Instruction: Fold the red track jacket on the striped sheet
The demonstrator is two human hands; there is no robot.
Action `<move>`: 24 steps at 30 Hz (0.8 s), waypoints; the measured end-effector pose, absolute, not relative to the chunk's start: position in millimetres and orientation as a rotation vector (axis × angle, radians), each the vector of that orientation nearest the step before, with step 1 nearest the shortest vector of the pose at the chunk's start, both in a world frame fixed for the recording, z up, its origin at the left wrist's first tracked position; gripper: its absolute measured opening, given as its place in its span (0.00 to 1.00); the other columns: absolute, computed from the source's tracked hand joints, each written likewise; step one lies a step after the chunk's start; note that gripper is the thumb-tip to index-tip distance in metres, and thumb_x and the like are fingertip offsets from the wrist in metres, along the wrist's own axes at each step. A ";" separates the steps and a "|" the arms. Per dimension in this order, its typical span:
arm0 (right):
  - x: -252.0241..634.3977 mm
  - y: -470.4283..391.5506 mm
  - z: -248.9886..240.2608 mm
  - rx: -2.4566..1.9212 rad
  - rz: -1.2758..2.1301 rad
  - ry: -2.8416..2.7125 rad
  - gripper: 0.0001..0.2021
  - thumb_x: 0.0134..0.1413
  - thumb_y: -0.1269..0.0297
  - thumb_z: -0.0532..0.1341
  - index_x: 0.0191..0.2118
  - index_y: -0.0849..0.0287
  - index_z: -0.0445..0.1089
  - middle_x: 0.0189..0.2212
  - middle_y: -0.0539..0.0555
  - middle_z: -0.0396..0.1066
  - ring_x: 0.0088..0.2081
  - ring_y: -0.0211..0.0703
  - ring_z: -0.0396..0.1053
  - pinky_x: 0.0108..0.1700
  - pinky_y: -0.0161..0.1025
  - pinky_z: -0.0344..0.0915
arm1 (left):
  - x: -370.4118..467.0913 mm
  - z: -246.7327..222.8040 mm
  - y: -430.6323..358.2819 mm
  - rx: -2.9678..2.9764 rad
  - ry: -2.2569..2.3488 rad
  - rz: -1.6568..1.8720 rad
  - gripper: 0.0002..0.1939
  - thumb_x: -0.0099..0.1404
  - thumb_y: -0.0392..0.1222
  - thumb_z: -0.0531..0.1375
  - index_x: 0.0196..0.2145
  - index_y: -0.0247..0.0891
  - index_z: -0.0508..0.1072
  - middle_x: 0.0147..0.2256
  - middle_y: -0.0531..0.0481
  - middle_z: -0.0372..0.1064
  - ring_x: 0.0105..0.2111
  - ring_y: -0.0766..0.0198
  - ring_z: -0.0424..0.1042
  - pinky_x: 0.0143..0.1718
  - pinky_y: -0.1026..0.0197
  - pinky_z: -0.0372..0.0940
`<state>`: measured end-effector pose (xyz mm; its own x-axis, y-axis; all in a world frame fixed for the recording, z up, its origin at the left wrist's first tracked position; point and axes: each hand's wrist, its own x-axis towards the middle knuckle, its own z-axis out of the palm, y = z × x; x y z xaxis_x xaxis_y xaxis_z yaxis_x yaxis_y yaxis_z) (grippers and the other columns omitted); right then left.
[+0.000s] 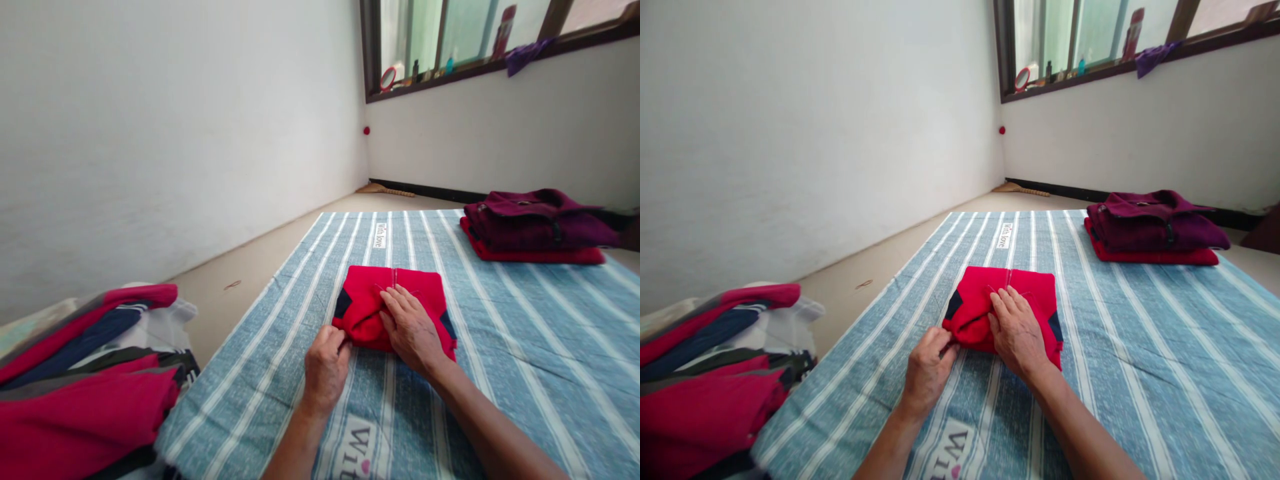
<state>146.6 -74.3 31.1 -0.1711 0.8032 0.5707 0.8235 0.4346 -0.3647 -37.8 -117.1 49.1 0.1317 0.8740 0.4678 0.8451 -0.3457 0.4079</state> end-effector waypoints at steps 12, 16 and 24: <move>146.3 -75.2 32.1 -1.369 -0.047 -1.977 0.19 0.59 0.65 0.52 0.56 0.63 0.63 0.55 0.59 0.65 0.60 0.49 0.54 0.60 0.48 0.55 | -37.8 39.3 -115.1 2.672 1.786 1.007 0.15 0.63 0.29 0.48 0.22 0.39 0.65 0.24 0.49 0.63 0.27 0.62 0.65 0.30 0.63 0.61; 146.4 -75.0 31.9 -1.362 -0.036 -1.966 0.19 0.59 0.65 0.52 0.56 0.60 0.63 0.55 0.58 0.65 0.60 0.49 0.55 0.59 0.50 0.56 | -39.0 44.4 -116.8 2.426 1.735 1.105 0.12 0.64 0.33 0.48 0.26 0.39 0.66 0.26 0.49 0.65 0.28 0.63 0.67 0.31 0.63 0.62; 146.5 -74.9 31.9 -1.362 -0.035 -1.965 0.19 0.59 0.66 0.52 0.56 0.61 0.63 0.55 0.59 0.65 0.60 0.50 0.55 0.59 0.50 0.56 | -87.7 80.8 -109.2 1.592 1.853 1.124 0.12 0.59 0.48 0.53 0.27 0.38 0.70 0.21 0.53 0.69 0.24 0.61 0.72 0.30 0.61 0.67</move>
<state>146.5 -74.9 31.9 -0.1693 0.8005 0.5749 0.8203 0.4378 -0.3680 -87.7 -109.2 80.8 -0.2338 0.9575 0.1691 0.5923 0.0024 0.8057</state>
